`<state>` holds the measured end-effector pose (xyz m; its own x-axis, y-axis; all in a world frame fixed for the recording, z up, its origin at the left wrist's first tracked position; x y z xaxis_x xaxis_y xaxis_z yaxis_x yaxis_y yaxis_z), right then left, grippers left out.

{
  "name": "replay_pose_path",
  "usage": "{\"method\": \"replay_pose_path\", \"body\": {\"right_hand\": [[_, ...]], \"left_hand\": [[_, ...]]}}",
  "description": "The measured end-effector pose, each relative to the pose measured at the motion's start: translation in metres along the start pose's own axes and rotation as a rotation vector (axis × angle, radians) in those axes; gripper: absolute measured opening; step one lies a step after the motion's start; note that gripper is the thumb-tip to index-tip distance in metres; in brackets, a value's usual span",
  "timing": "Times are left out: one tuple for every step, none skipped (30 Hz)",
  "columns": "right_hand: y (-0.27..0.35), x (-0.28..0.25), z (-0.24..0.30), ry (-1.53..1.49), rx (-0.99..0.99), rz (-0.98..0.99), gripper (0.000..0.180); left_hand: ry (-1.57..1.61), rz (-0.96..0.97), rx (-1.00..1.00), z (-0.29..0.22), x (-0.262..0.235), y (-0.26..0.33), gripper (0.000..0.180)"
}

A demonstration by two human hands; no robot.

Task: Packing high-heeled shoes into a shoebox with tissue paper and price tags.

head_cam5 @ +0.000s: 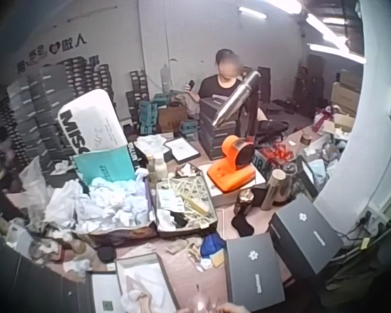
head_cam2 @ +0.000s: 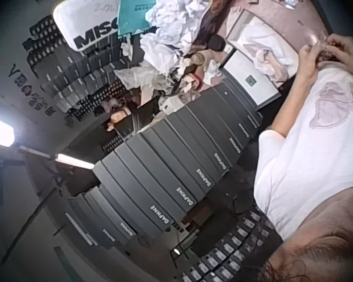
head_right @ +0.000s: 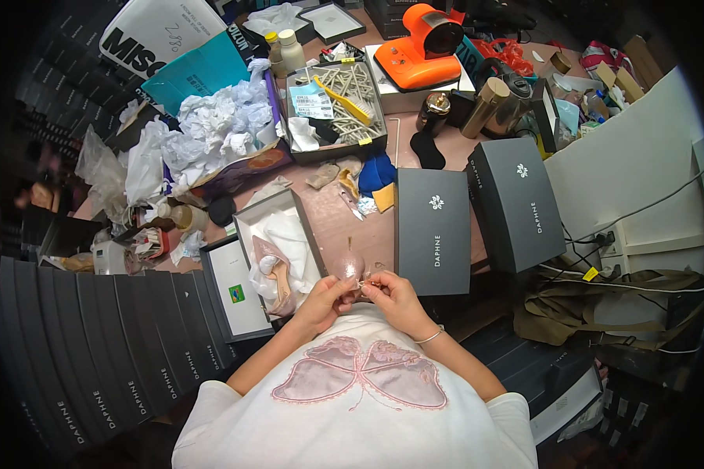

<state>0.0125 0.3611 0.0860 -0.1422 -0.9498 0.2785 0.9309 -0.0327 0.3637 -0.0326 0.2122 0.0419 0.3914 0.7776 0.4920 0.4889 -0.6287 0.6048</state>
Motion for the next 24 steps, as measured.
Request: {"method": "replay_pose_path", "body": {"right_hand": [[0.001, 0.002, -0.002, 0.02, 0.01, 0.005, 0.017], [0.001, 0.002, -0.004, 0.038, -0.015, 0.016, 0.017], [0.0, 0.001, -0.007, 0.058, -0.039, 0.028, 0.018], [-0.001, 0.001, -0.009, 0.078, -0.063, 0.04, 0.018], [-0.001, 0.001, -0.012, 0.087, -0.052, 0.049, 0.019], [-0.002, 0.0, -0.013, 0.102, -0.046, 0.058, 0.019], [-0.003, 0.0, -0.013, 0.116, -0.039, 0.067, 0.019], [-0.003, 0.002, -0.011, 0.154, -0.048, 0.069, 0.018], [-0.003, 0.007, -0.007, 0.19, -0.06, 0.074, 0.018], [-0.004, 0.01, -0.005, 0.226, -0.071, 0.079, 0.017], [-0.007, 0.009, -0.004, 0.145, -0.065, 0.048, 0.017], [-0.01, 0.006, -0.003, 0.068, -0.058, 0.016, 0.017], [-0.014, -0.001, -0.003, -0.007, -0.049, -0.014, 0.017], [-0.029, -0.022, -0.011, 0.109, -0.031, -0.102, 0.016], [-0.041, -0.029, -0.001, 0.094, -0.103, -0.167, 0.016], [-0.056, -0.037, -0.004, 0.062, -0.034, -0.163, 0.018], [-0.075, -0.044, -0.012, 0.031, 0.036, -0.157, 0.019], [-0.094, -0.045, -0.016, 0.157, 0.002, -0.139, 0.019], [-0.114, -0.043, -0.02, 0.285, -0.033, -0.12, 0.018], [-0.132, -0.042, -0.025, 0.412, -0.069, -0.099, 0.018], [-0.15, -0.04, -0.027, 0.612, -0.299, -0.082, 0.018], [-0.165, -0.035, -0.028, 0.804, -0.535, -0.065, 0.018], [-0.177, -0.03, -0.029, 0.99, -0.777, -0.047, 0.018], [-0.197, -0.025, -0.027, 0.854, -0.69, -0.023, 0.02]], "left_hand": [[0.007, -0.002, 0.02, 0.0, -0.001, 0.001, 0.02], [0.013, -0.004, 0.04, -0.001, -0.001, 0.003, 0.018], [0.021, -0.006, 0.062, -0.003, -0.002, 0.004, 0.015], [0.049, 0.0, 0.029, -0.001, -0.002, 0.003, 0.01], [0.054, 0.004, 0.03, 0.0, -0.003, 0.005, 0.01], [0.059, 0.013, 0.037, -0.001, -0.002, 0.005, 0.011], [0.064, 0.021, 0.044, -0.001, -0.001, 0.005, 0.011], [0.081, 0.021, 0.042, 0.001, -0.001, 0.005, 0.011], [0.096, 0.019, 0.042, 0.003, -0.003, 0.004, 0.012], [0.111, 0.016, 0.043, 0.004, -0.004, 0.004, 0.013], [0.11, -0.042, 0.091, 0.002, -0.008, 0.005, 0.013], [0.111, -0.097, 0.14, -0.001, -0.011, 0.007, 0.013], [0.116, -0.153, 0.19, -0.004, -0.014, 0.007, 0.013], [0.082, -0.188, 0.228, -0.009, -0.019, 0.007, 0.013], [0.095, -0.202, 0.227, -0.012, -0.023, 0.007, 0.013], [0.103, -0.215, 0.221, -0.016, -0.027, 0.008, 0.013], [0.113, -0.229, 0.215, -0.02, -0.028, 0.009, 0.013], [0.144, -0.255, 0.218, -0.027, -0.028, 0.011, 0.014], [0.151, -0.26, 0.219, -0.028, -0.031, 0.01, 0.017], [0.159, -0.264, 0.22, -0.028, -0.034, 0.009, 0.019], [0.17, -0.275, 0.224, -0.027, -0.038, 0.008, 0.022], [0.166, -0.259, 0.216, -0.026, -0.04, 0.008, 0.021], [0.163, -0.244, 0.209, -0.024, -0.042, 0.008, 0.02], [0.166, -0.234, 0.203, -0.023, -0.045, 0.007, 0.02]]}}
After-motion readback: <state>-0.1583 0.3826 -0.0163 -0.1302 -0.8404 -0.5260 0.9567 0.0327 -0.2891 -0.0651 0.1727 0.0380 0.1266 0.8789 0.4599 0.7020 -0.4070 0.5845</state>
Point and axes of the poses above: each hand's wrist, its own y-axis away from the middle knuckle, its own x-axis out of the palm, z = x × y, the point moved 4 cm from there along -y, towards the middle knuckle, and after that the axes turned 13 degrees about -y, right-handed, at the moved point
